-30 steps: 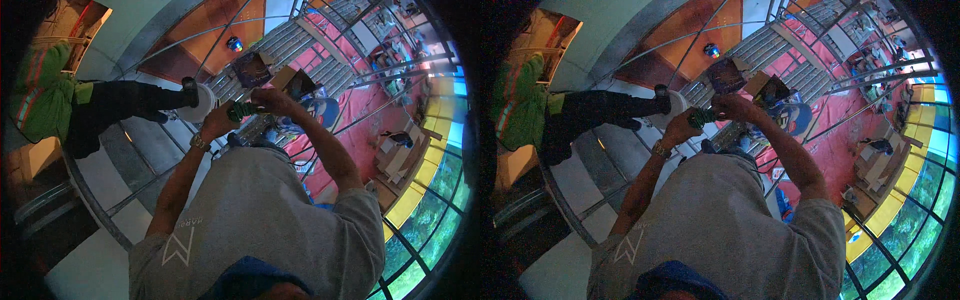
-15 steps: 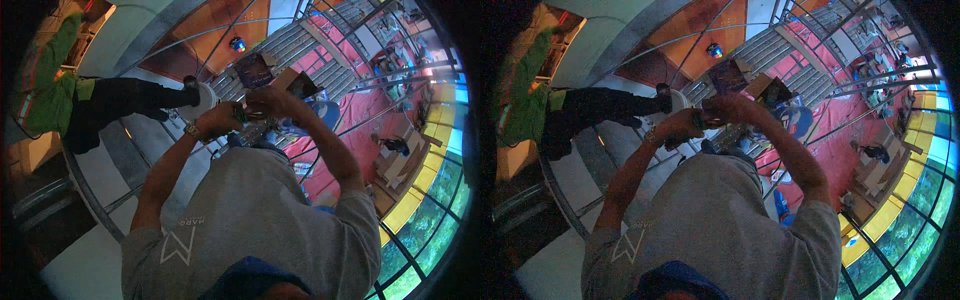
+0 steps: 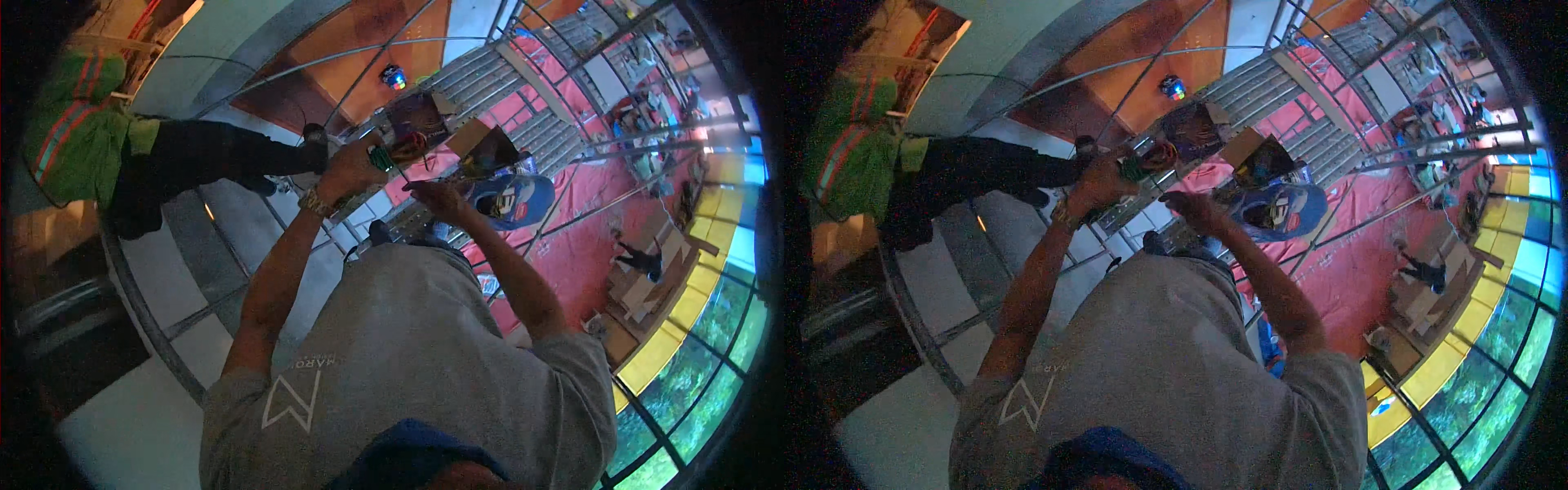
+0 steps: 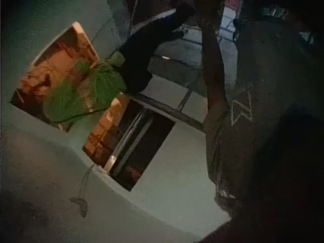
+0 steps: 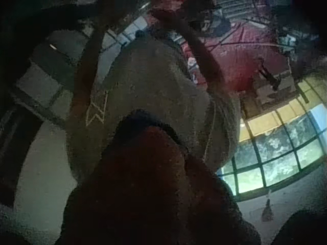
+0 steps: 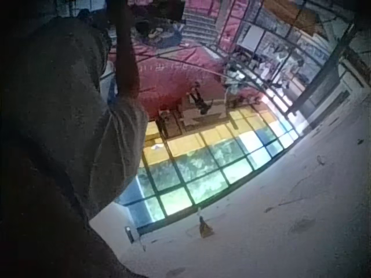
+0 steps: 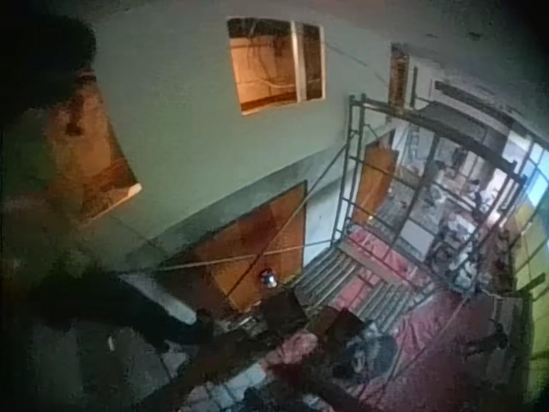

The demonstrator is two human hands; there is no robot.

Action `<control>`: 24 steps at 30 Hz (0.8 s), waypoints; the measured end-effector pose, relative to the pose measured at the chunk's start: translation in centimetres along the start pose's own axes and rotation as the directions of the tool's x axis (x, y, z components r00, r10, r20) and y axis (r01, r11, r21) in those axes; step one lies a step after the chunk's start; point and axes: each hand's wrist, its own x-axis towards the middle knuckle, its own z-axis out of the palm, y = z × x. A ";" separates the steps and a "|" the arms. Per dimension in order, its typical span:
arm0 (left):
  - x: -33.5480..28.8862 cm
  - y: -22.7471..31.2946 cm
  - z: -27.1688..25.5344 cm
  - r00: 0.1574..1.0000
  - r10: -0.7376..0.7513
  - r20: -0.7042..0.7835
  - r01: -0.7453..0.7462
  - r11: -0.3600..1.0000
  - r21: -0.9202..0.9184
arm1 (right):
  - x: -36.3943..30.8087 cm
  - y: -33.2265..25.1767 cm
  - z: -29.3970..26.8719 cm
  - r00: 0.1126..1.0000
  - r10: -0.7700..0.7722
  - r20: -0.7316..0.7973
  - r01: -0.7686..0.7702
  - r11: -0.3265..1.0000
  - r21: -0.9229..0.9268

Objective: The person organizes a bundle of electrical cables by hand while standing on scaffolding.

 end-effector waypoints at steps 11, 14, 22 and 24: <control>-0.8 0.8 4.1 0.991 -0.085 0.103 0.053 0.958 0.282 | 2.0 -13.0 -12.5 0.999 -0.006 0.040 0.029 0.782 -0.622; -2.4 4.3 4.7 0.977 0.113 0.178 -0.156 0.955 0.251 | 5.7 -9.1 -15.4 0.989 0.146 0.032 -0.072 0.653 -0.754; -2.0 2.5 2.9 0.998 0.026 -0.056 -0.014 0.980 0.200 | 1.9 5.2 -3.9 0.983 0.092 0.162 -0.048 0.966 -0.254; -2.1 0.8 3.0 0.989 0.054 -0.138 -0.034 0.989 0.142 | -1.6 3.0 -0.2 0.996 -0.072 0.059 0.079 0.988 -0.134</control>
